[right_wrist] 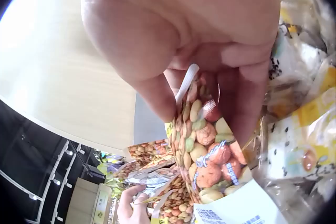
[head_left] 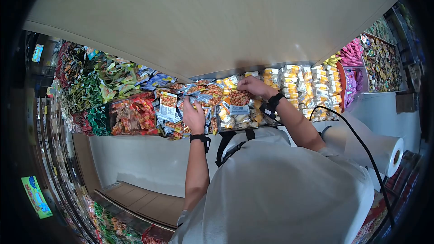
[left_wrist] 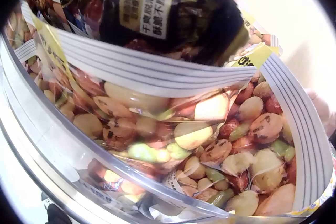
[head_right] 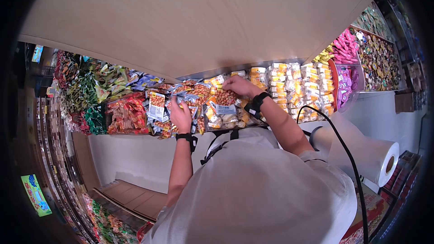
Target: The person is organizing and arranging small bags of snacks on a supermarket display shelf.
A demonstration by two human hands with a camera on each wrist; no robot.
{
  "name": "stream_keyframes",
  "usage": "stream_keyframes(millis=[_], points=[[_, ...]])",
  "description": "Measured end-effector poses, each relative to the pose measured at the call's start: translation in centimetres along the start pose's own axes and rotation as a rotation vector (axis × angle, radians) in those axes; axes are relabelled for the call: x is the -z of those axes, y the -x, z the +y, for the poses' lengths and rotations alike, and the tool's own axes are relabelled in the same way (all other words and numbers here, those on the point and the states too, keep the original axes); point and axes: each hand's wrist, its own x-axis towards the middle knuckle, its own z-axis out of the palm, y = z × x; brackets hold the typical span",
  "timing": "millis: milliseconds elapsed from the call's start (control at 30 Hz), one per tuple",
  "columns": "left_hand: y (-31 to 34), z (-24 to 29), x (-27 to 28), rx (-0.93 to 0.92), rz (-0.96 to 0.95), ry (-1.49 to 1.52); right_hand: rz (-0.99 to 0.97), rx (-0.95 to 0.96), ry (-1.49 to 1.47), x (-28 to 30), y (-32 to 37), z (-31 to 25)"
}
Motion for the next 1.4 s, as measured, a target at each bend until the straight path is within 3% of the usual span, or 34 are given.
stream_keyframes(millis=[100,200,333,433,600,633,767,833,900,967,1033,1100,1233,1400], points=[[0.0,0.1,-0.1,0.004,-0.002,0.009,-0.016,0.113,0.055,0.2,-1.6,1.9],[0.1,-0.1,-0.2,0.003,-0.003,0.021,-0.046,-0.01,0.038,0.6,-0.9,1.1],[-0.1,-0.2,-0.1,0.038,-0.009,0.046,-0.1,-0.002,0.009,0.5,-1.1,0.9],[-0.7,0.2,0.9,0.104,-0.079,0.094,-0.02,-0.067,-0.063,0.0,0.6,-1.3],[-2.2,0.4,3.7,0.025,-0.303,0.068,-0.039,0.097,-0.059,-0.4,0.1,-2.9],[-2.8,3.4,6.4,0.086,-0.39,-0.009,-0.049,0.107,-0.054,-0.6,0.1,-3.8],[-3.1,7.2,9.3,-0.019,-0.29,-0.158,-0.16,0.235,-0.085,-2.4,1.0,-7.5],[-3.0,8.2,10.4,-0.049,-0.243,-0.064,-0.19,0.279,-0.058,-3.3,1.6,-9.2],[-3.4,8.7,11.5,0.06,-0.36,0.325,-0.206,0.282,-0.051,-4.2,1.9,-10.0],[-3.3,7.8,11.2,0.236,-0.63,0.713,-0.215,0.316,-0.065,-4.9,2.1,-10.3],[-2.7,8.1,11.1,0.137,-0.653,0.973,-0.21,0.311,-0.018,-5.3,2.3,-10.6],[-2.8,8.5,12.1,0.159,-0.785,0.913,-0.211,0.289,-0.019,-5.7,2.8,-10.9],[-1.7,9.6,12.2,0.187,-0.777,1.097,-0.16,0.33,-0.044,-7.1,3.3,-11.2],[-1.7,9.3,11.9,0.246,-0.694,0.901,-0.078,0.363,-0.146,-8.3,4.6,-12.4]])
